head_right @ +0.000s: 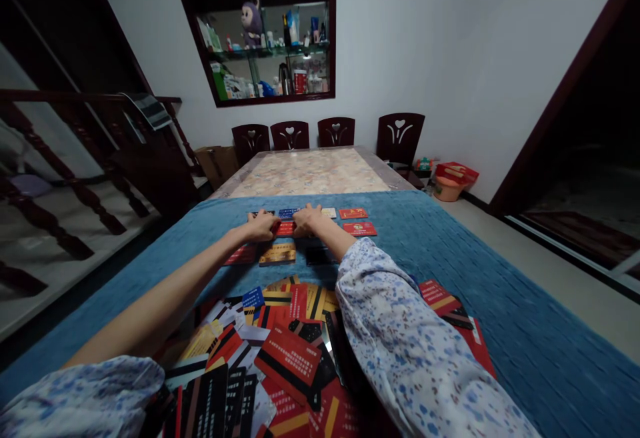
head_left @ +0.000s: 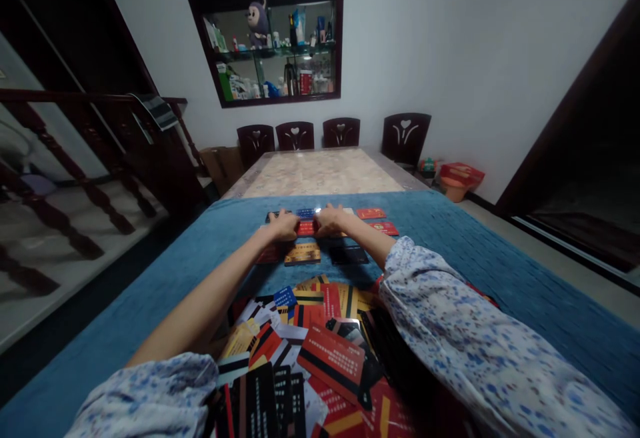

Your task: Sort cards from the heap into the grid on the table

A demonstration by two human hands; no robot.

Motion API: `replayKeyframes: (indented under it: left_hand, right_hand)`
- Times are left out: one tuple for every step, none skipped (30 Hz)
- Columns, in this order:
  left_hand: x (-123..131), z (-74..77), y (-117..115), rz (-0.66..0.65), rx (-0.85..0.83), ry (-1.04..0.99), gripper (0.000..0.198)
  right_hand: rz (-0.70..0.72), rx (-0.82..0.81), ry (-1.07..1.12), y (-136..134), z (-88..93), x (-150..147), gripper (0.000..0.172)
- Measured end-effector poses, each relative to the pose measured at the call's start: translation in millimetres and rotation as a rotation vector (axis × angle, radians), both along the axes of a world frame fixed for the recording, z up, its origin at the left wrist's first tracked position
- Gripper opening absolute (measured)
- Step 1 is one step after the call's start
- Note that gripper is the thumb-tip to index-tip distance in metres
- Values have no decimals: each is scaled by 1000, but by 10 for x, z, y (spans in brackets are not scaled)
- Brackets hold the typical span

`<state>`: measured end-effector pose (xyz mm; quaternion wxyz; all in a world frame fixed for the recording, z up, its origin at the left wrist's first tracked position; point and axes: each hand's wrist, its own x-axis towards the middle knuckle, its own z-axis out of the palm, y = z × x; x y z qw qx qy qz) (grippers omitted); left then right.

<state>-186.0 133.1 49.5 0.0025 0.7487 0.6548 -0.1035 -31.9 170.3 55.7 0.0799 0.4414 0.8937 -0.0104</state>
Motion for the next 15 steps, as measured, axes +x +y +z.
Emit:
replayKeyframes:
  left_hand:
    - [-2,4,7,2,-10,1,31]
    - [0,9,12,3,-19,2,31]
    - [5,15,16,6,-28,3,31]
    - [13,19,18,10,-35,6,32]
    - [22,23,20,13,-41,10,32]
    - [32,25,21,15,-43,14,32]
    - [41,25,23,17,-41,17,32]
    - [48,23,25,17,-38,18,32]
    - [52,19,29,18,-35,16,32]
    - [55,12,34,19,-31,12,32]
    - [54,4,40,21,-28,6,32]
    - [53,-7,47,21,-25,-2,31]
    - [50,-19,55,22,-23,-11,32]
    - [47,-31,65,22,-21,-25,33]
    - [44,-44,75,24,-22,-41,34]
  right_hand:
    - [-4,-2,-3,12,-8,-15,45]
    - [-8,-4,-6,23,-14,-27,45]
    - [-12,-6,-9,32,-19,-36,45]
    - [-18,-9,-12,39,-22,-42,45]
    - [-23,-10,-15,44,-24,-46,46]
    - [-27,-11,-17,47,-24,-48,46]
    - [-29,-12,-20,49,-23,-50,46]
    - [-30,-13,-23,50,-23,-52,46]
    - [-29,-13,-25,49,-22,-55,46]
    - [-26,-13,-27,47,-21,-58,46]
    - [-23,-12,-28,45,-21,-62,46]
    - [-20,-11,-30,42,-21,-67,45]
    - [-17,-10,-31,38,-20,-71,45]
    - [-14,-10,-33,34,-19,-75,45]
    - [-12,-9,-34,28,-17,-78,45]
